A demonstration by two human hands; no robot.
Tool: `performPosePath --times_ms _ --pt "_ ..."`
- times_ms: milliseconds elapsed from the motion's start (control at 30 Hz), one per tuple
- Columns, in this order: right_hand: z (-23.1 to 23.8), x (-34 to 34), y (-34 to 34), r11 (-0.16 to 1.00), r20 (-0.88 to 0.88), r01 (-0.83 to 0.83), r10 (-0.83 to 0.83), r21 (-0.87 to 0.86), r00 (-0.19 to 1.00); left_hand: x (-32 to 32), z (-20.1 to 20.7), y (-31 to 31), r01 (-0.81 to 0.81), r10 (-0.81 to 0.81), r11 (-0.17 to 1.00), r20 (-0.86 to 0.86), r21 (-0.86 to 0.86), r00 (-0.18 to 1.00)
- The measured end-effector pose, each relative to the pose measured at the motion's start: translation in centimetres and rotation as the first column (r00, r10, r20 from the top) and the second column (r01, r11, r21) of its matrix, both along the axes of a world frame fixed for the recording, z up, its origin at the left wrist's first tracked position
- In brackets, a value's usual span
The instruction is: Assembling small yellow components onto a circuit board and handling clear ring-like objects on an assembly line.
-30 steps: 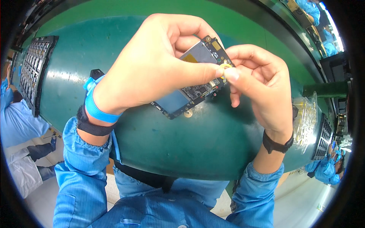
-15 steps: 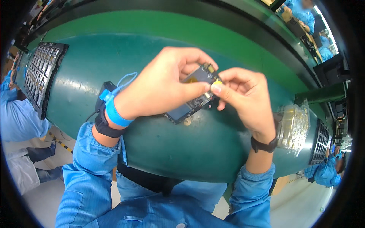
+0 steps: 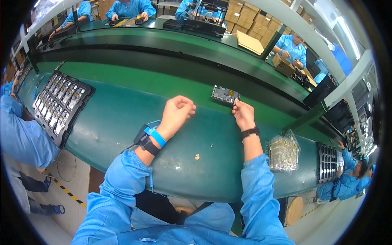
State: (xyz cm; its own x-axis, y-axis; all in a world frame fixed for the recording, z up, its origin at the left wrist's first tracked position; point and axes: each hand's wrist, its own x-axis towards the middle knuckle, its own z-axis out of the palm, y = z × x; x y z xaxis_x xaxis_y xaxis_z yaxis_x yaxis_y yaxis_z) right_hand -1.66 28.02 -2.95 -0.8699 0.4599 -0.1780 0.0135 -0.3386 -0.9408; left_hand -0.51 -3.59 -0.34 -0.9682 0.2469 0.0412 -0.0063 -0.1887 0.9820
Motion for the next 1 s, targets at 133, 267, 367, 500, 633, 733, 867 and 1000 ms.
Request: performPosePath --times_ms 133,267,367,500,633,733,867,1000 --pt "0.7 -3.1 -0.2 0.888 0.111 0.05 -0.113 0.456 0.987 -0.4 -2.2 0.2 -0.026 0.01 0.993 -0.139 -0.113 0.99" --pt "0.8 -2.6 0.7 0.328 0.164 -0.063 -0.29 0.942 0.943 -0.8 -3.0 0.6 -0.056 0.014 0.977 -0.2 -0.205 0.98" --pt "0.3 -0.8 1.1 0.006 -0.229 0.25 -0.377 0.968 0.897 -1.0 -3.0 1.5 -0.055 -0.003 0.971 -0.238 -0.234 0.971" --pt "3.3 4.8 -6.9 0.264 0.045 -0.058 0.055 0.963 0.998 -0.7 -3.7 0.0 -0.098 0.024 0.953 -0.252 -0.287 0.967" --pt "2.3 9.3 -14.2 0.095 0.221 -0.246 0.222 0.964 0.95 0.4 -2.6 0.6 -0.078 -0.043 0.938 -0.335 -0.339 0.941" --pt "0.5 9.6 -14.5 0.022 0.079 -0.088 0.273 0.996 0.959 0.9 -2.4 1.3 -0.044 -0.145 0.904 -0.402 -0.425 0.904" --pt "0.4 10.2 -13.9 0.083 0.042 -0.069 0.297 0.994 0.954 1.0 -2.3 1.6 -0.058 -0.243 0.814 -0.43 -0.578 0.869" --pt "0.6 9.6 -13.7 0.084 0.123 -0.154 0.299 0.984 0.946 1.0 -2.2 1.3 -0.047 -0.287 0.756 -0.395 -0.653 0.873"
